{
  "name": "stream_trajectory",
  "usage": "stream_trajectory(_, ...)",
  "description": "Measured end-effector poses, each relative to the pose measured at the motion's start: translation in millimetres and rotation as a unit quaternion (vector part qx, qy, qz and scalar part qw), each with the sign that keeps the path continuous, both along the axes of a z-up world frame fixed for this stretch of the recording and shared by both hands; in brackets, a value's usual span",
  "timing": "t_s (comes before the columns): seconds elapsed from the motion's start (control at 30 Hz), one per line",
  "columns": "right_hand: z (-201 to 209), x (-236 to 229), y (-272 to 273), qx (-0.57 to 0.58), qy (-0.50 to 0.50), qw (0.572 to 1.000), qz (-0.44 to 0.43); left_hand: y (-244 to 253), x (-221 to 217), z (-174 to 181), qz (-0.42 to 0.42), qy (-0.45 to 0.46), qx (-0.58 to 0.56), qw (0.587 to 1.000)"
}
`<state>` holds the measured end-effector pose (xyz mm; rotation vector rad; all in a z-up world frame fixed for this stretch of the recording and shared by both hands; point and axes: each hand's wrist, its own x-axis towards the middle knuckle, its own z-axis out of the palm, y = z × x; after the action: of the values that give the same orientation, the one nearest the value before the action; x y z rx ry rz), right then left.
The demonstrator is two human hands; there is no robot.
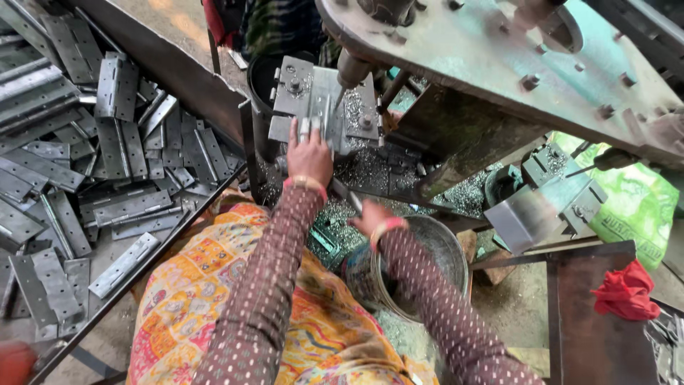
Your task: The person operates a metalworking machine, repeatedly picking up metal pieces from a pile and placing them into the machine's mechanism. They use a metal tool to assist in positioning the pieces and then remove the processed items, dropping them into a container below.
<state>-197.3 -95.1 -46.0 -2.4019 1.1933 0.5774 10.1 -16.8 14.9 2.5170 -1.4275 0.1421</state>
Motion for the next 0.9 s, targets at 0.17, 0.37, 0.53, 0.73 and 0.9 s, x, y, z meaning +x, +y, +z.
stream_trajectory(0.17,-16.6,-5.5,-11.4,-0.058,-0.041,0.996,0.055,-23.7,15.6,4.0,-0.011,0.017,0.059,0.998)
stream_trajectory(0.37,-77.5,-42.1,39.0,-0.079,-0.136,0.987,-0.006,-13.0,13.9,-15.4,0.008,-0.041,-0.019,0.999)
stream_trajectory(0.53,-30.2,-25.5,19.6,-0.041,-0.078,0.996,0.01,-3.3,4.1,-10.6,-0.005,-0.024,-0.07,0.997)
stream_trajectory(0.73,8.5,-6.7,6.3,-0.064,0.003,0.997,0.041,-6.8,2.6,-16.5,0.009,-0.062,-0.122,0.991)
stream_trajectory(0.9,-61.6,-42.5,40.4,-0.07,-0.124,0.99,-0.023,-6.4,4.0,-15.6,-0.002,-0.055,-0.071,0.996)
